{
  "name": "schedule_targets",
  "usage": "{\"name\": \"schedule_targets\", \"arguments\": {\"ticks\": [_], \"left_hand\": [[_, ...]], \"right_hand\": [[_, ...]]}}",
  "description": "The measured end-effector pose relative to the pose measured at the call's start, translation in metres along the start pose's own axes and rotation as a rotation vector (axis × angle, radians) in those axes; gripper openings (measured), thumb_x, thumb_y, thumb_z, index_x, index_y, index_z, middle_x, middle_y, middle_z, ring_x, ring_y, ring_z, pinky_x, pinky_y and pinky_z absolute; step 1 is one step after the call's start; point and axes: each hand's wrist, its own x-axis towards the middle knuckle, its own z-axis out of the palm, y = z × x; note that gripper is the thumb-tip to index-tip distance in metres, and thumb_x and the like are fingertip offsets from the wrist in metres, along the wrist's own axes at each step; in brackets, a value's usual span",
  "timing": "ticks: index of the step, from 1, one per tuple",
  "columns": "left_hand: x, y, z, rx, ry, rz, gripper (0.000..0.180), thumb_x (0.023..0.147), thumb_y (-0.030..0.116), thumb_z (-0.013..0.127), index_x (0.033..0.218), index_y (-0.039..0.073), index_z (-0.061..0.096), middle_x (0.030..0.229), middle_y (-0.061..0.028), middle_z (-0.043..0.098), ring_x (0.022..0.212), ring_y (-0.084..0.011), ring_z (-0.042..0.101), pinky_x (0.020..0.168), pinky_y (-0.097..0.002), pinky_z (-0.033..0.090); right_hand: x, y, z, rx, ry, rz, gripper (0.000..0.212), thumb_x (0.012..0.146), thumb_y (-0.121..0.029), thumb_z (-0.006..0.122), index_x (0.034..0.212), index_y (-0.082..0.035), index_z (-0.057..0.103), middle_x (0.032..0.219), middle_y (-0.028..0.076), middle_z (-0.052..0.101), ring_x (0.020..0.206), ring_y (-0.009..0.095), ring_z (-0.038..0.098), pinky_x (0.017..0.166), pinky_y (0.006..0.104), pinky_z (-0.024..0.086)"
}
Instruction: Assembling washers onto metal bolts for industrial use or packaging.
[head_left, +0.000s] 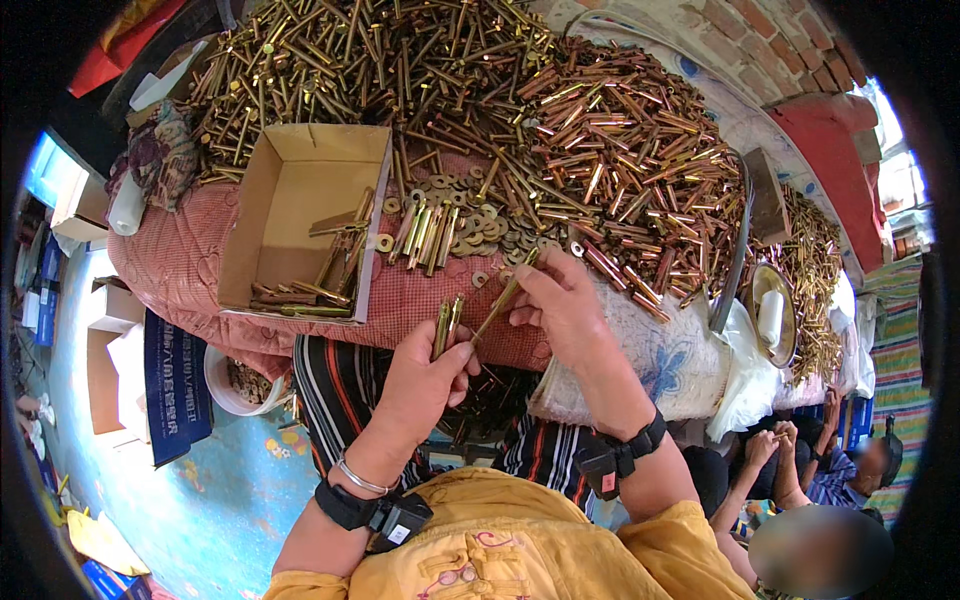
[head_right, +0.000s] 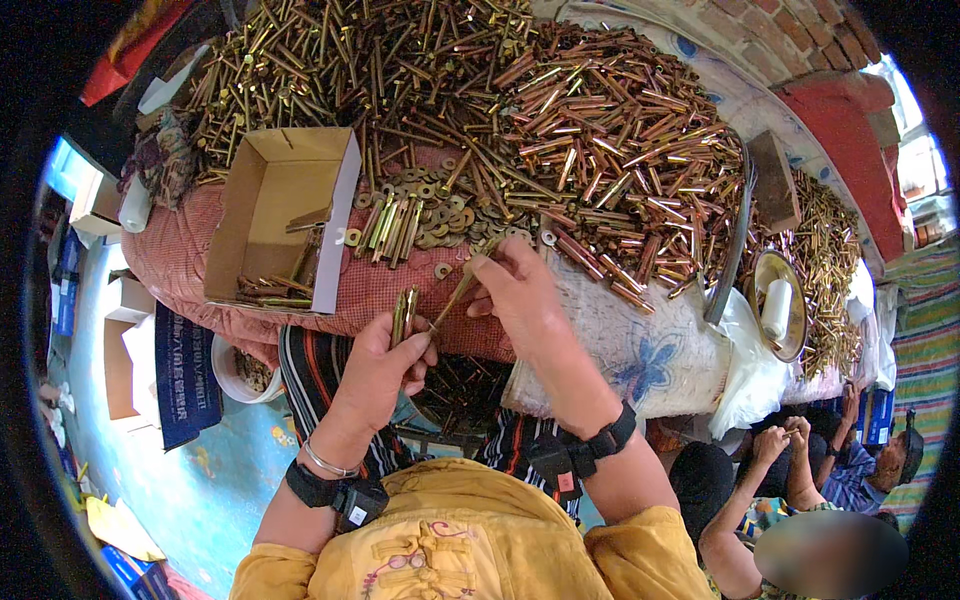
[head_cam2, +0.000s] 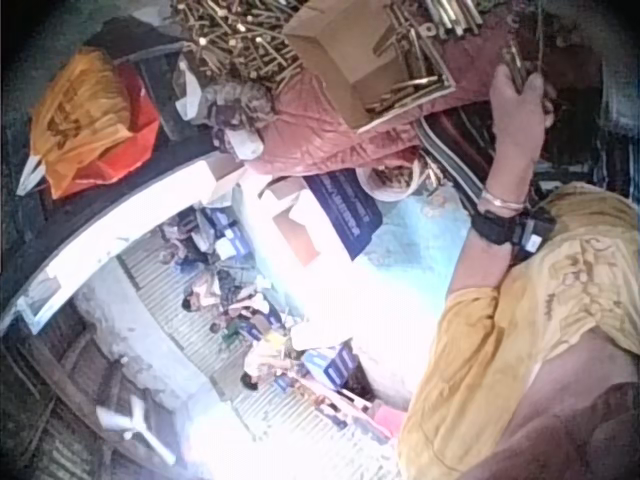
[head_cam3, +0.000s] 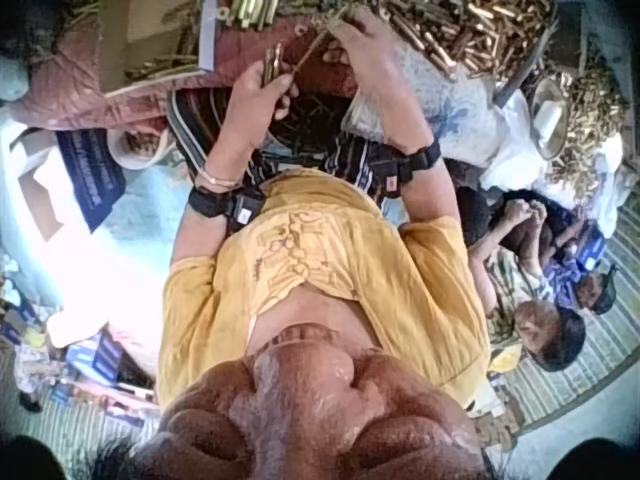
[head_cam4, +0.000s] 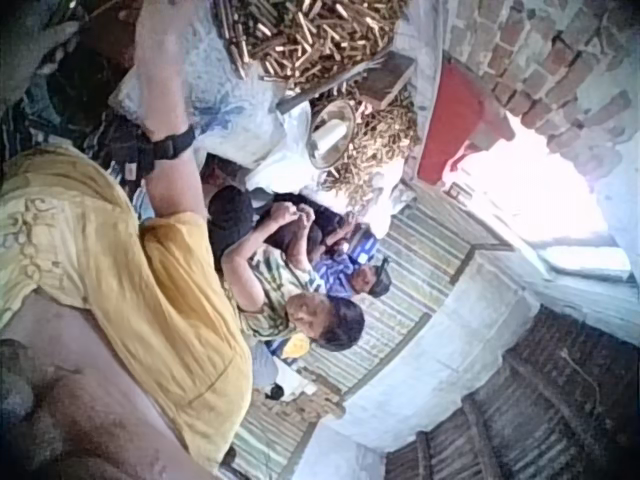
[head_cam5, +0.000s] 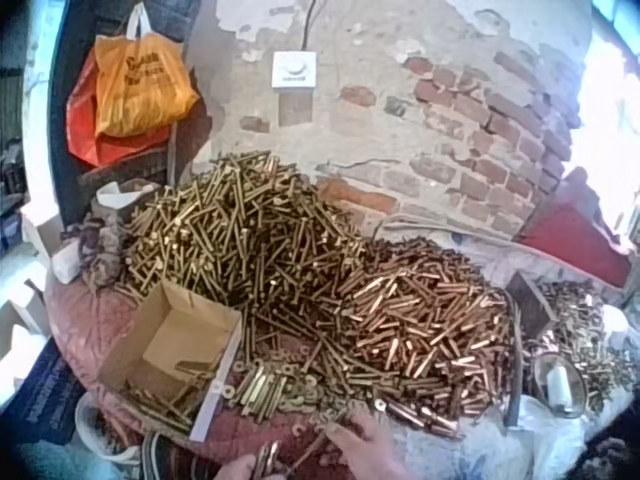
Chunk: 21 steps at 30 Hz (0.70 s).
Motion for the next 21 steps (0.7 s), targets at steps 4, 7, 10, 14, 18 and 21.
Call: {"name": "schedule_targets", "arguments": {"ticks": [4,7,10,14,18,21], "left_hand": [[-0.001,0.007,0.008,-0.223,-0.027,-0.017,0.014,0.088,0.011,0.056,0.100,0.005,0.051,0.074,-0.0054,0.058,0.056,-0.0089,0.051,0.044,-0.0201,0.040],[0.001,0.003,0.006,-0.295,-0.022,-0.027,0.015,0.087,0.014,0.059,0.097,0.006,0.052,0.077,-0.0052,0.060,0.058,-0.0099,0.054,0.045,-0.0208,0.043],[0.003,-0.005,-0.002,-0.319,-0.082,-0.028,0.017,0.086,0.014,0.061,0.097,0.006,0.052,0.080,-0.0059,0.061,0.060,-0.0108,0.055,0.046,-0.0212,0.044],[0.002,-0.004,0.000,-0.405,-0.085,-0.064,0.017,0.084,0.011,0.062,0.097,0.006,0.051,0.081,-0.0069,0.060,0.059,-0.0113,0.055,0.046,-0.0205,0.043],[0.001,-0.001,0.001,-0.421,-0.081,-0.056,0.019,0.084,0.010,0.062,0.100,0.005,0.052,0.077,-0.0062,0.060,0.058,-0.0111,0.054,0.046,-0.0196,0.041],[0.002,-0.001,-0.004,-0.407,-0.110,-0.060,0.021,0.084,0.010,0.061,0.103,0.005,0.052,0.074,-0.0061,0.060,0.058,-0.0110,0.054,0.046,-0.0197,0.041]], "right_hand": [[-0.009,0.002,0.010,-0.054,-0.044,-0.007,0.016,0.084,-0.016,0.059,0.088,-0.001,0.056,0.081,0.002,0.057,0.064,0.011,0.051,0.056,0.0244,0.044],[-0.012,0.021,0.014,-0.310,-0.123,-0.143,0.020,0.083,-0.017,0.060,0.087,0.002,0.055,0.075,0.007,0.056,0.064,0.013,0.050,0.058,0.0278,0.042],[-0.009,0.016,0.014,-0.466,-0.254,-0.219,0.020,0.084,-0.017,0.059,0.089,0.003,0.055,0.074,0.012,0.055,0.066,0.016,0.050,0.060,0.0300,0.043],[0.031,-0.006,0.011,-0.556,-0.003,-0.455,0.013,0.084,-0.012,0.057,0.087,0.001,0.055,0.078,0.013,0.057,0.069,0.023,0.055,0.064,0.0335,0.044],[0.070,-0.022,0.021,-1.061,0.144,-0.934,0.013,0.078,-0.004,0.052,0.090,-0.001,0.055,0.084,0.017,0.058,0.080,0.037,0.056,0.069,0.0423,0.046],[0.086,-0.024,0.025,-1.251,0.089,-0.993,0.015,0.076,-0.002,0.049,0.090,-0.002,0.055,0.085,0.018,0.057,0.083,0.040,0.055,0.071,0.0450,0.046]]}}
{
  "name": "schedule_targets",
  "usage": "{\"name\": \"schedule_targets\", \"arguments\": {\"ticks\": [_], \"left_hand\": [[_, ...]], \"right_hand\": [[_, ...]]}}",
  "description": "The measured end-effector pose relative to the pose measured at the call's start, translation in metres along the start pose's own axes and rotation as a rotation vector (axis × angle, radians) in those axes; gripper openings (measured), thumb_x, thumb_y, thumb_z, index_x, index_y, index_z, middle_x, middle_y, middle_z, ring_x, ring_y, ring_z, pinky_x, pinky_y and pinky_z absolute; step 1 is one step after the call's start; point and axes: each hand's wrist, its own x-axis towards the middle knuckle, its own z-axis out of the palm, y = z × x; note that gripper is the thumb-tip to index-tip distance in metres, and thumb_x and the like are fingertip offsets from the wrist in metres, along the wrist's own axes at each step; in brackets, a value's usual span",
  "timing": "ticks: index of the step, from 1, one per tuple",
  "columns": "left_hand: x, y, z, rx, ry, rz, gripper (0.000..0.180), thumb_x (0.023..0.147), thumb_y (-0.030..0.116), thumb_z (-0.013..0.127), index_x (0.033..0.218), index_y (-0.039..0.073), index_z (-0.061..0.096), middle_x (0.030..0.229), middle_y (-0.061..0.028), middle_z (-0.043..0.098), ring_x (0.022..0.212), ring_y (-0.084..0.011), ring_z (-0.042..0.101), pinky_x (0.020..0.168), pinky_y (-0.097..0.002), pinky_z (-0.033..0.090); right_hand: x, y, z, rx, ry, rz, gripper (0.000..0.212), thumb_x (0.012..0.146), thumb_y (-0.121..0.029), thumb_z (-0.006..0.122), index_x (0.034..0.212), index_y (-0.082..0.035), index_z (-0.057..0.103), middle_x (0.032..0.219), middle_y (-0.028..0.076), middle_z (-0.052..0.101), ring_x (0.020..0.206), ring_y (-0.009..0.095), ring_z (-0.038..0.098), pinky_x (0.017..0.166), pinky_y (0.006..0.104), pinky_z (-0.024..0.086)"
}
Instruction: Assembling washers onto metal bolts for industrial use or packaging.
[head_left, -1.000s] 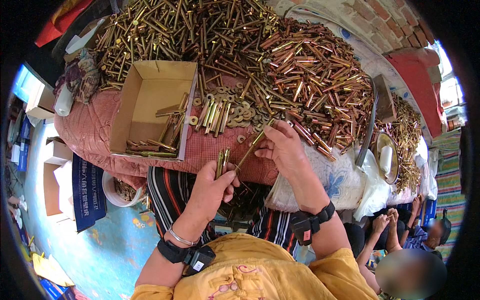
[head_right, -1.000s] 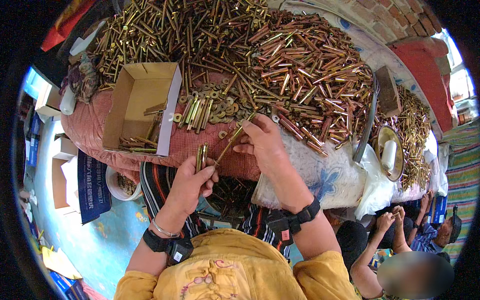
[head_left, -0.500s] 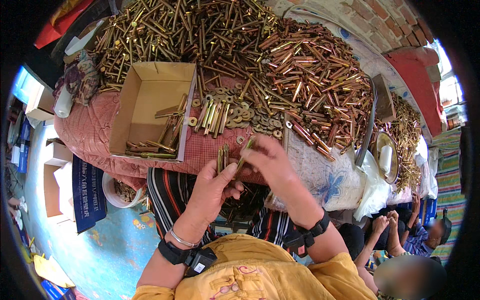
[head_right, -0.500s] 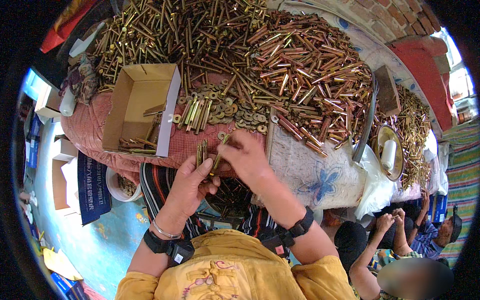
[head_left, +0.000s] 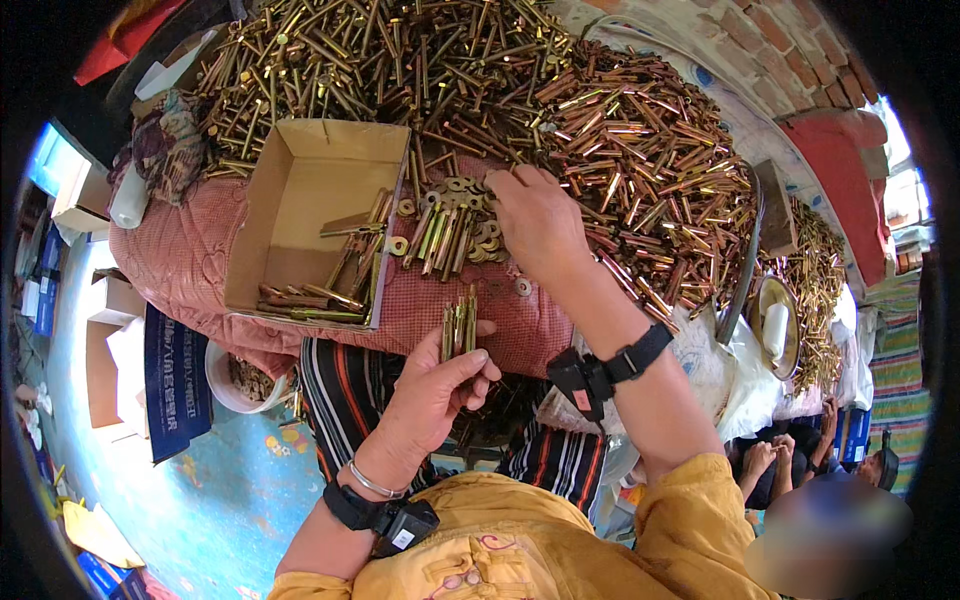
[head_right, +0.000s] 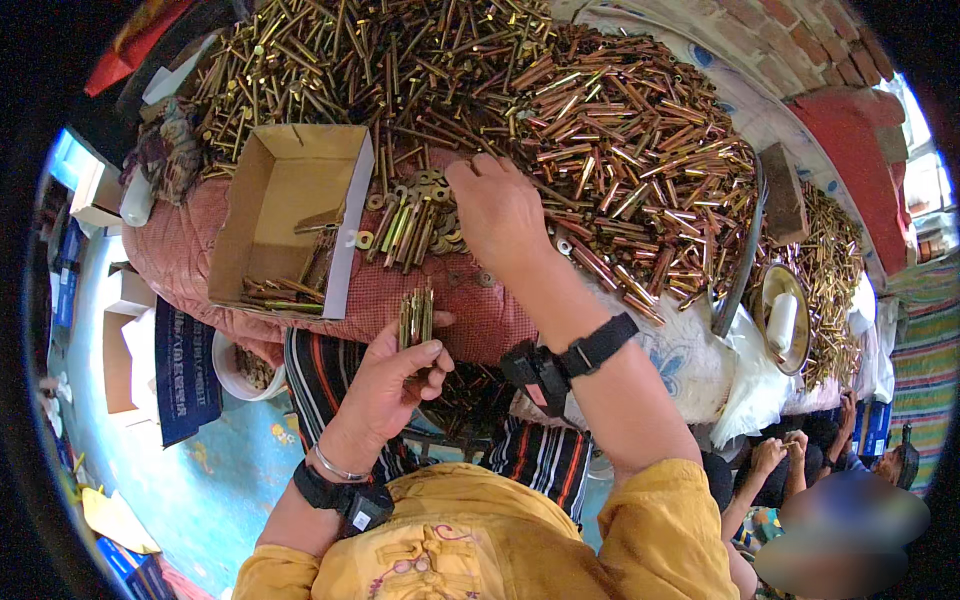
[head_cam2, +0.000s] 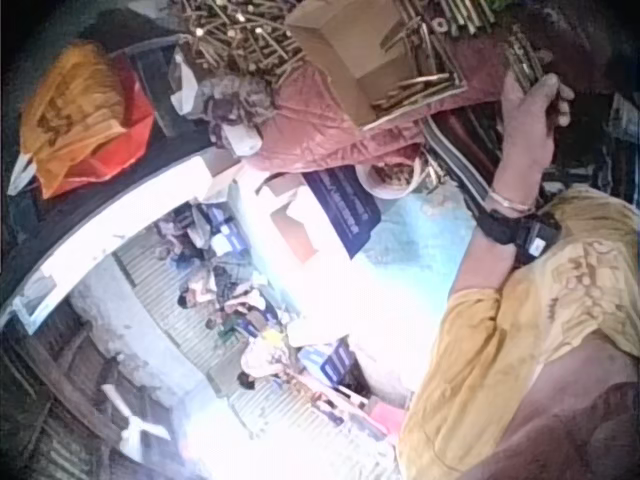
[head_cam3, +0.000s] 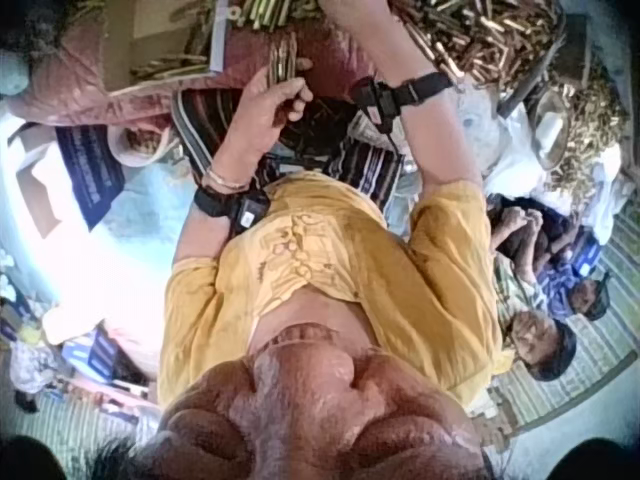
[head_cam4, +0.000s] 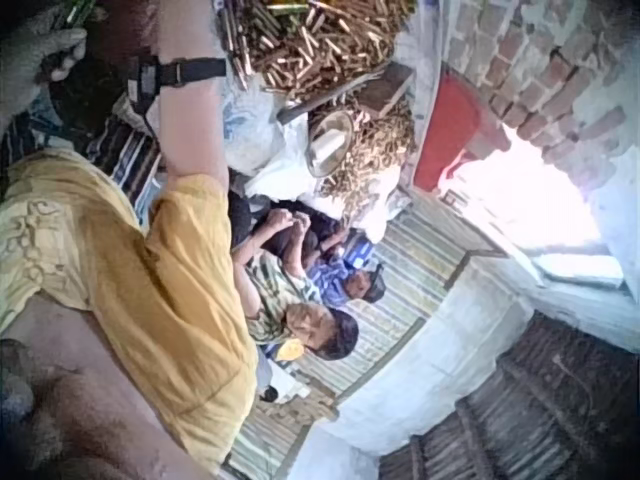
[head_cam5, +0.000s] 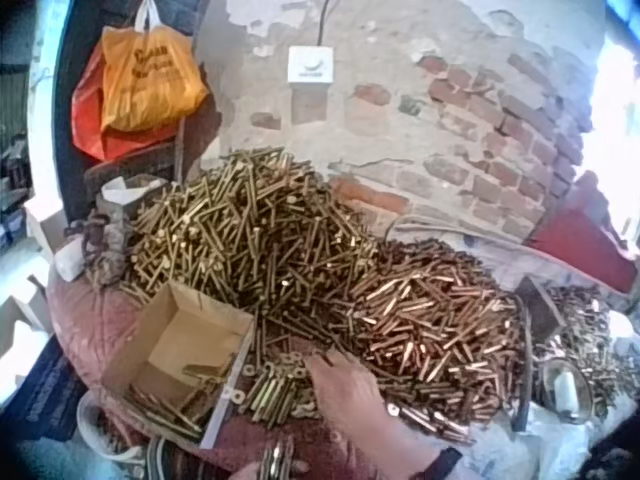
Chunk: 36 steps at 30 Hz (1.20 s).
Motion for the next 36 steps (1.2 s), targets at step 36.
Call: {"name": "schedule_targets", "arguments": {"ticks": [36], "left_hand": [[0.001,-0.005,0.003,0.038,0.107,0.053,0.016,0.085,0.006,0.057,0.099,0.003,0.050,0.084,-0.0081,0.060,0.063,-0.0099,0.056,0.051,-0.0211,0.049]], "right_hand": [[-0.038,-0.023,-0.002,0.149,-0.056,0.124,0.014,0.077,-0.005,0.057,0.090,-0.003,0.053,0.091,0.016,0.053,0.078,0.038,0.057,0.067,0.0456,0.048]]}}
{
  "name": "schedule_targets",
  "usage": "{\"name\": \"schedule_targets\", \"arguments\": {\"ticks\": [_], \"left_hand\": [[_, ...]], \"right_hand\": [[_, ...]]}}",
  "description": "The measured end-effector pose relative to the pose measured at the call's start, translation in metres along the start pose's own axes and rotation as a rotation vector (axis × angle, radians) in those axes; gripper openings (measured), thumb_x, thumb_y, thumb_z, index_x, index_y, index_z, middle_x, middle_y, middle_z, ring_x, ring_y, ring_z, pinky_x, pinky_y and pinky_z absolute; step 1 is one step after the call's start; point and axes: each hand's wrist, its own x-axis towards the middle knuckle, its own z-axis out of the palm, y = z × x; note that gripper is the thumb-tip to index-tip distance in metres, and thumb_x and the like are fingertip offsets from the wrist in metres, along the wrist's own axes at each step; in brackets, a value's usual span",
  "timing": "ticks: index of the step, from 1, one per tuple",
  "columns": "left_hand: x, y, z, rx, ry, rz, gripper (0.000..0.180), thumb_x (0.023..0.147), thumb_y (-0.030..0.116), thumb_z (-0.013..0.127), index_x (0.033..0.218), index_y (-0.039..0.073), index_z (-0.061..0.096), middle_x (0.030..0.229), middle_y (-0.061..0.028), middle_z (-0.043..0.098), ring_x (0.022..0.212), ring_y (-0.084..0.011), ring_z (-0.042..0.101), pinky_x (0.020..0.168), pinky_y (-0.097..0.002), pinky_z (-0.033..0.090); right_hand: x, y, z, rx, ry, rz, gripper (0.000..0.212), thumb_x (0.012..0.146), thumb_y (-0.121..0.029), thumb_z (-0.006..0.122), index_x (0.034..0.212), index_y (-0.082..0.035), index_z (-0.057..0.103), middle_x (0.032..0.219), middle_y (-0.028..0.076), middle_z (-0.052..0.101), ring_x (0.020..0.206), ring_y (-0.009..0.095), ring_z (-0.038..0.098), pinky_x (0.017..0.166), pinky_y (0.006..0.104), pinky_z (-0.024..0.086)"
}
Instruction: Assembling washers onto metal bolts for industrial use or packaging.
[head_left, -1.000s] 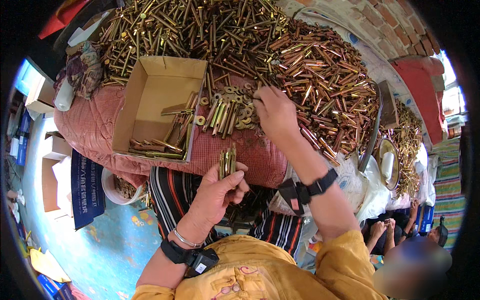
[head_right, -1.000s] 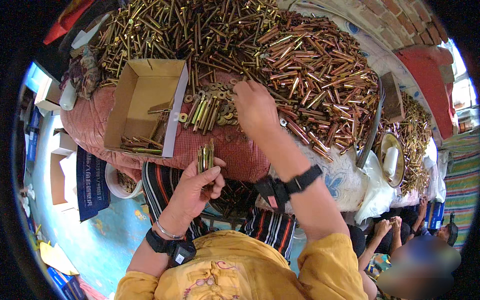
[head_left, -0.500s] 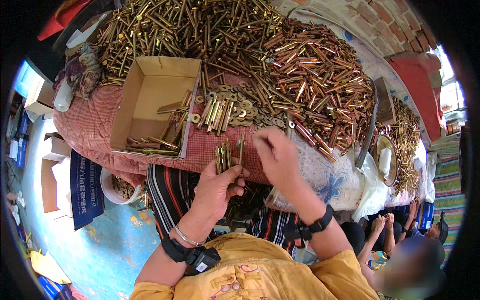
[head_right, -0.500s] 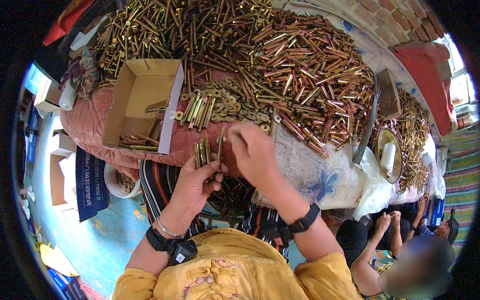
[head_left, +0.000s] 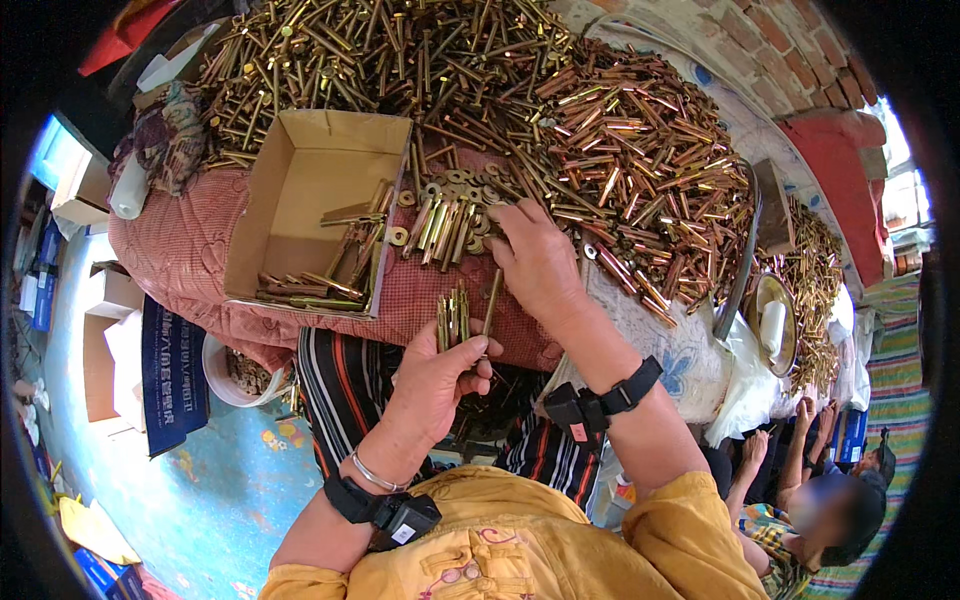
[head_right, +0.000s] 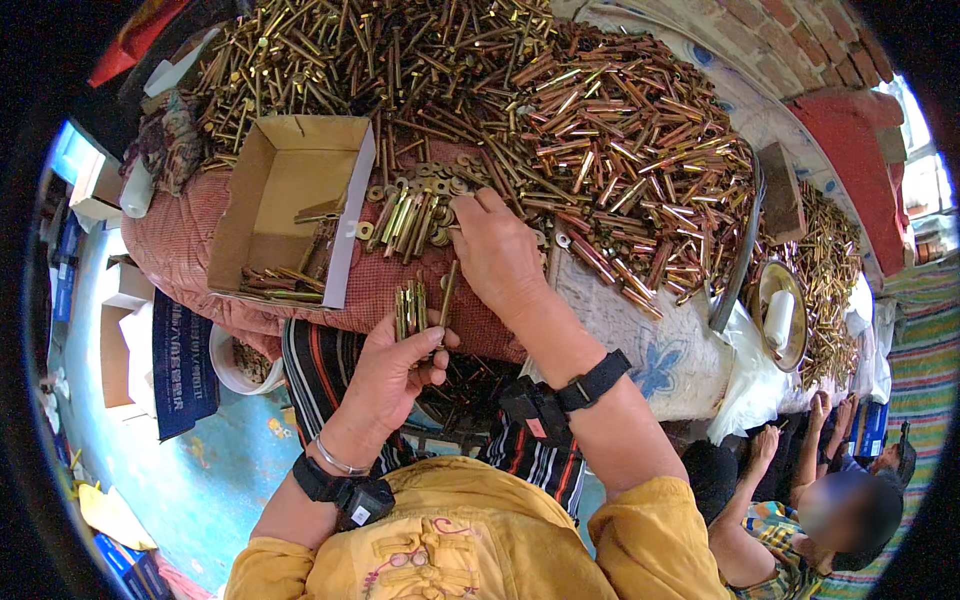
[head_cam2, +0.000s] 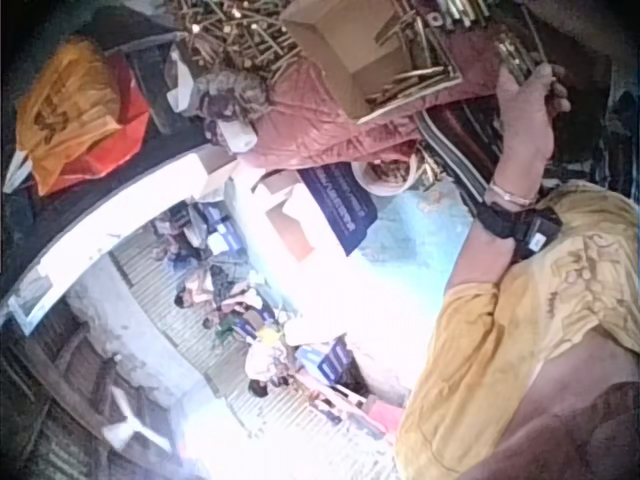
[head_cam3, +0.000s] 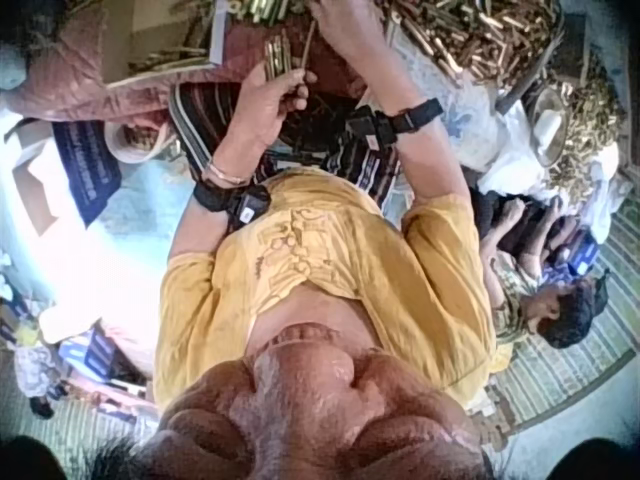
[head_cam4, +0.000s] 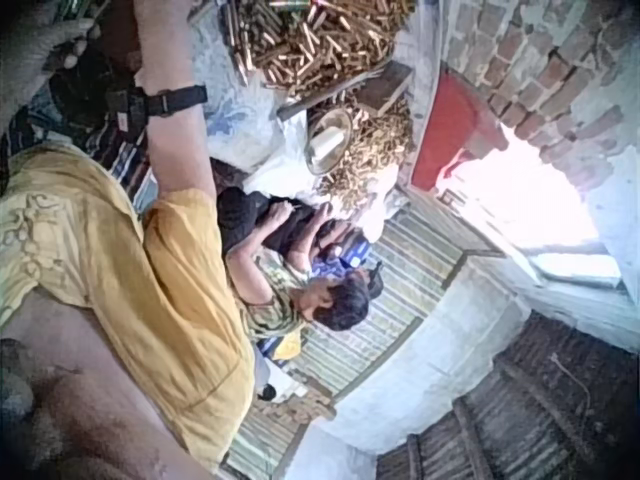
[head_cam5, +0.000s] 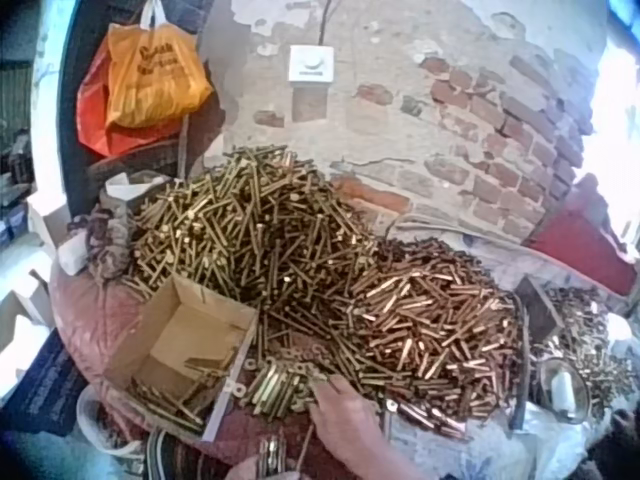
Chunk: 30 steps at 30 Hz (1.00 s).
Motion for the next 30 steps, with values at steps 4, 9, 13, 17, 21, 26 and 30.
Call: {"name": "schedule_targets", "arguments": {"ticks": [4,9,13,17,21,26,30], "left_hand": [[0.002,-0.002,-0.002,-0.004,-0.006,0.000,0.018,0.084,0.006,0.059,0.099,0.004,0.050,0.083,-0.0087,0.061,0.063,-0.0106,0.056,0.050,-0.0214,0.049],[0.003,-0.003,-0.004,-0.006,-0.009,0.001,0.019,0.083,0.006,0.061,0.098,0.004,0.050,0.082,-0.0094,0.061,0.062,-0.0113,0.057,0.049,-0.0215,0.048],[0.003,-0.004,-0.003,0.002,-0.008,0.019,0.017,0.084,0.007,0.060,0.098,0.004,0.051,0.082,-0.0092,0.061,0.062,-0.0109,0.057,0.049,-0.0214,0.048],[0.004,-0.005,-0.002,-0.002,-0.024,0.026,0.016,0.084,0.008,0.059,0.098,0.004,0.051,0.081,-0.0089,0.061,0.062,-0.0110,0.056,0.049,-0.0217,0.047],[0.002,-0.006,-0.002,-0.013,-0.002,0.044,0.016,0.085,0.008,0.059,0.098,0.005,0.051,0.080,-0.0080,0.060,0.061,-0.0113,0.055,0.048,-0.0220,0.045],[0.002,-0.004,-0.002,0.005,-0.026,0.035,0.015,0.085,0.007,0.058,0.097,0.005,0.050,0.076,-0.0062,0.058,0.059,-0.0109,0.053,0.046,-0.0216,0.041],[0.000,0.000,-0.002,0.032,-0.025,0.038,0.015,0.084,0.006,0.058,0.097,0.005,0.050,0.076,-0.0061,0.058,0.058,-0.0108,0.052,0.045,-0.0215,0.040]], "right_hand": [[0.001,0.002,0.000,-0.036,-0.034,0.004,0.012,0.078,-0.005,0.056,0.089,-0.002,0.052,0.091,0.017,0.053,0.078,0.039,0.057,0.066,0.0462,0.048],[-0.004,0.004,-0.003,-0.024,-0.071,0.014,0.009,0.079,-0.006,0.055,0.086,-0.001,0.051,0.089,0.018,0.053,0.077,0.040,0.056,0.065,0.0459,0.047],[-0.011,0.010,-0.001,0.094,0.072,-0.041,0.008,0.080,-0.004,0.056,0.087,-0.001,0.053,0.082,0.018,0.055,0.075,0.040,0.056,0.062,0.0446,0.046],[-0.021,0.007,-0.005,0.258,0.160,0.130,0.009,0.080,-0.002,0.058,0.088,0.000,0.056,0.074,0.017,0.059,0.065,0.034,0.058,0.059,0.0380,0.047],[-0.033,-0.010,-0.017,0.437,-0.002,0.390,0.007,0.081,-0.003,0.057,0.088,0.000,0.057,0.072,0.017,0.060,0.059,0.025,0.057,0.058,0.0331,0.046],[-0.038,-0.019,-0.021,0.543,-0.082,0.448,0.008,0.082,-0.003,0.056,0.089,0.000,0.055,0.073,0.015,0.058,0.063,0.022,0.058,0.059,0.0309,0.046],[-0.045,-0.015,-0.016,0.145,0.094,-0.084,0.009,0.082,-0.004,0.055,0.091,-0.001,0.055,0.081,0.015,0.058,0.073,0.028,0.059,0.063,0.0324,0.047]]}}
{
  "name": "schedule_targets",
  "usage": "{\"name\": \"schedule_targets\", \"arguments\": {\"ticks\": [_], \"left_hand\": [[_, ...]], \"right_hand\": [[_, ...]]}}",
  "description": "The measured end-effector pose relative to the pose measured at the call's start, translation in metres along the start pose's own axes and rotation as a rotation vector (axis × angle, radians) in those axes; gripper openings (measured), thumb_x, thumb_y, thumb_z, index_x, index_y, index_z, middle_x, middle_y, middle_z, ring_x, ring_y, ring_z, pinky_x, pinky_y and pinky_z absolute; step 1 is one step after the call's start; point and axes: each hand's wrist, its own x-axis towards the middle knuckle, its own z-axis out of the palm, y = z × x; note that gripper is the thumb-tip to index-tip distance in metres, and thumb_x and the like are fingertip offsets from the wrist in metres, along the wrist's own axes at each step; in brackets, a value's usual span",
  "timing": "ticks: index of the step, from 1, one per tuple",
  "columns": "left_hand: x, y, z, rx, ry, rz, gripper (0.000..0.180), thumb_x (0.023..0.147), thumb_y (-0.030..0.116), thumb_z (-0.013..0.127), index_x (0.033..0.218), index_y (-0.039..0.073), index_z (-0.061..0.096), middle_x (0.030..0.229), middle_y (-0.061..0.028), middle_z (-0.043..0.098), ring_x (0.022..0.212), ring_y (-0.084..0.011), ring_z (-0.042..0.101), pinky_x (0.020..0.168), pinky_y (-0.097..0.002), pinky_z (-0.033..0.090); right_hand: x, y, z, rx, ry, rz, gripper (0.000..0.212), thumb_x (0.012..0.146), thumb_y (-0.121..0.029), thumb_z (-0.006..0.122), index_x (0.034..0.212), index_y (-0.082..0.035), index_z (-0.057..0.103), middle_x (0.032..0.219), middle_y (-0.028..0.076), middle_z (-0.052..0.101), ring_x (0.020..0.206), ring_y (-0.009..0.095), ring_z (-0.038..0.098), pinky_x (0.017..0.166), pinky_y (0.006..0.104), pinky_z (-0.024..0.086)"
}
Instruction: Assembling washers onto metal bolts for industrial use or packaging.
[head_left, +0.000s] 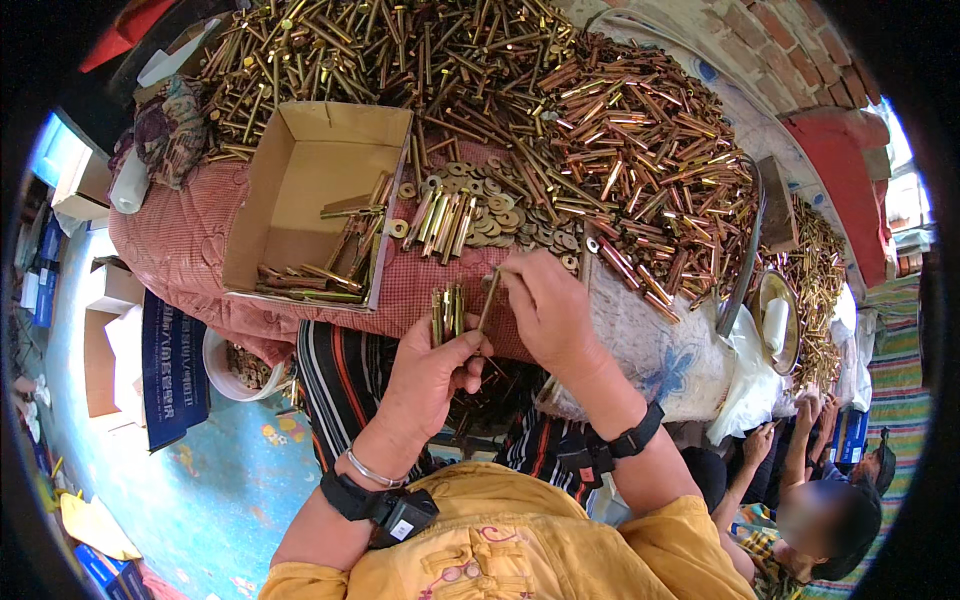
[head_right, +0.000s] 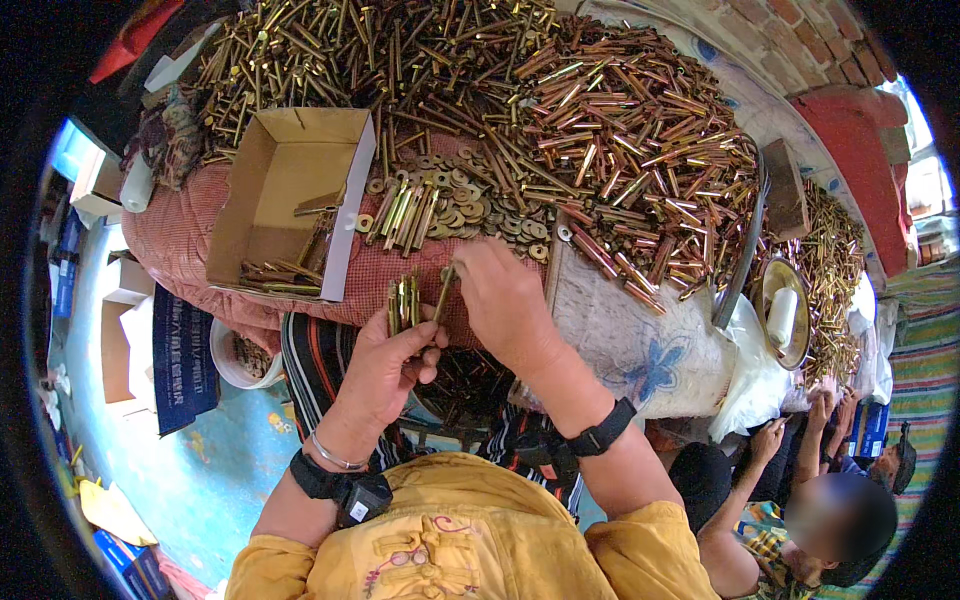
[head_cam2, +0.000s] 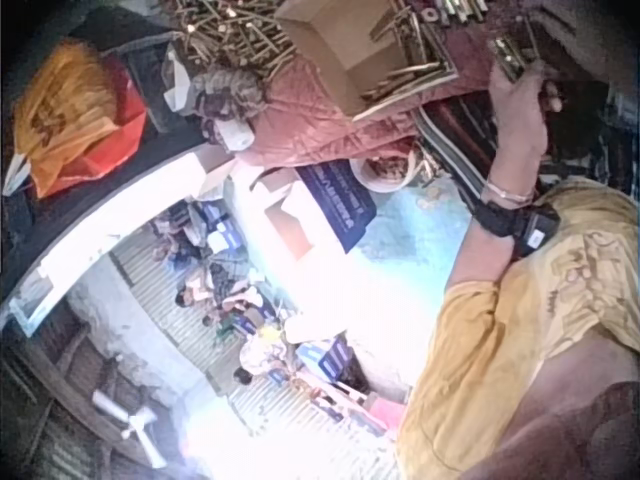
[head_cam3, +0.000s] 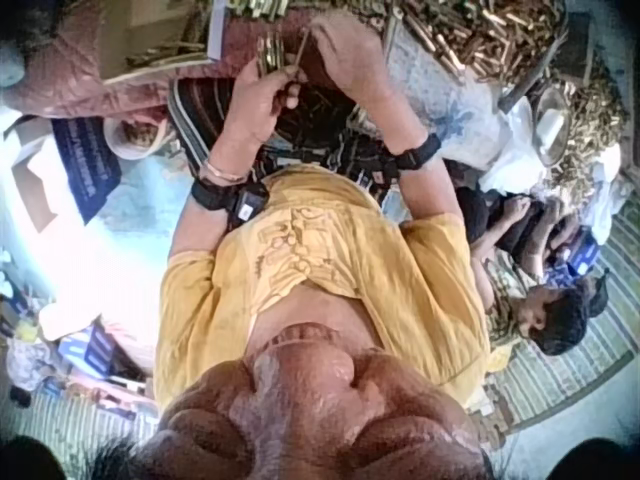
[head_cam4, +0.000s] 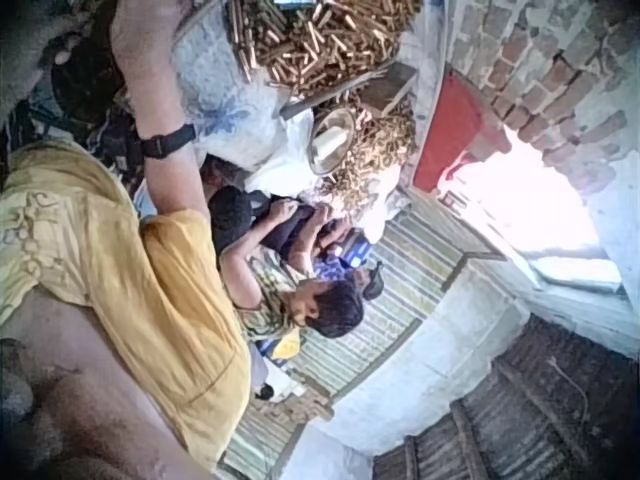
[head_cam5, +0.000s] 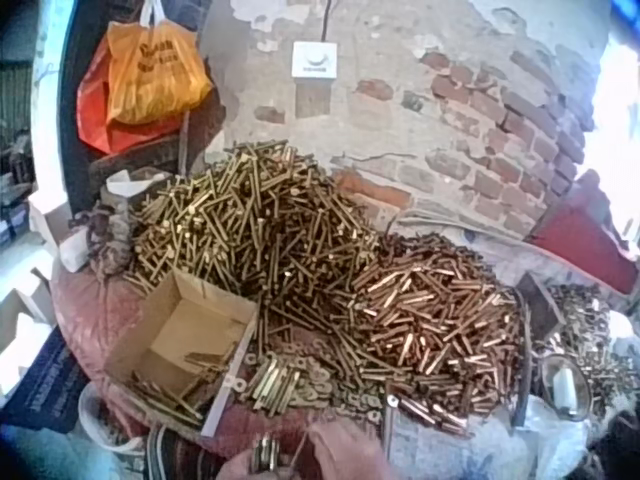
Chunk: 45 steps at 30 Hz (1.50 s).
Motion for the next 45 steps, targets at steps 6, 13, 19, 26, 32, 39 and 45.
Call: {"name": "schedule_targets", "arguments": {"ticks": [6,13,19,26,32,39,45], "left_hand": [[-0.002,0.001,-0.003,-0.023,0.072,0.066,0.015,0.084,0.006,0.058,0.096,0.005,0.050,0.076,-0.0067,0.058,0.057,-0.0112,0.052,0.045,-0.0223,0.041],[-0.004,0.001,-0.008,-0.014,0.086,0.066,0.012,0.084,0.004,0.056,0.095,0.002,0.049,0.076,-0.0079,0.060,0.057,-0.0099,0.053,0.044,-0.0212,0.044],[-0.003,0.002,-0.014,0.038,0.101,0.039,0.014,0.084,0.005,0.058,0.095,0.005,0.048,0.077,-0.0066,0.059,0.058,-0.0109,0.052,0.045,-0.0223,0.042],[-0.003,0.004,-0.013,0.040,0.093,0.031,0.015,0.084,0.005,0.057,0.096,0.004,0.049,0.077,-0.0070,0.059,0.058,-0.0110,0.052,0.045,-0.0224,0.042],[-0.004,0.003,-0.015,0.022,0.064,0.038,0.015,0.084,0.005,0.058,0.096,0.004,0.050,0.077,-0.0069,0.059,0.058,-0.0112,0.053,0.045,-0.0228,0.042],[-0.004,0.007,-0.017,0.095,0.011,0.031,0.017,0.084,0.006,0.059,0.098,0.004,0.051,0.075,-0.0062,0.059,0.058,-0.0102,0.053,0.046,-0.0220,0.044],[-0.004,0.011,-0.011,-0.026,-0.015,0.010,0.020,0.084,0.010,0.061,0.102,0.004,0.052,0.078,-0.0052,0.059,0.060,-0.0103,0.054,0.048,-0.0215,0.045]], "right_hand": [[0.002,-0.003,0.010,0.360,-0.074,0.270,0.011,0.083,-0.004,0.053,0.094,-0.001,0.055,0.083,0.019,0.058,0.076,0.035,0.057,0.065,0.0365,0.047],[0.058,0.002,0.030,0.078,-0.055,0.260,0.021,0.082,-0.009,0.056,0.100,0.002,0.052,0.088,0.025,0.059,0.085,0.041,0.058,0.071,0.0440,0.045],[0.068,-0.008,0.047,-0.024,-0.127,0.482,0.032,0.075,-0.011,0.064,0.104,0.001,0.054,0.087,0.023,0.061,0.082,0.037,0.059,0.073,0.0404,0.046],[0.057,0.019,0.031,0.523,-0.051,0.636,0.019,0.079,-0.005,0.060,0.095,0.003,0.053,0.082,0.010,0.061,0.071,0.018,0.060,0.061,0.0291,0.048],[0.044,0.005,0.009,0.863,-0.047,0.890,0.012,0.084,-0.006,0.057,0.094,0.000,0.054,0.085,0.006,0.059,0.069,0.012,0.058,0.055,0.0242,0.050],[0.035,0.004,0.004,0.979,-0.079,0.919,0.012,0.085,-0.010,0.059,0.092,-0.002,0.053,0.081,0.005,0.057,0.072,0.015,0.057,0.062,0.0311,0.054],[0.027,-0.009,-0.001,0.951,-0.171,0.866,0.011,0.081,-0.007,0.061,0.088,0.000,0.056,0.080,0.007,0.059,0.069,0.013,0.056,0.059,0.0275,0.049]]}}
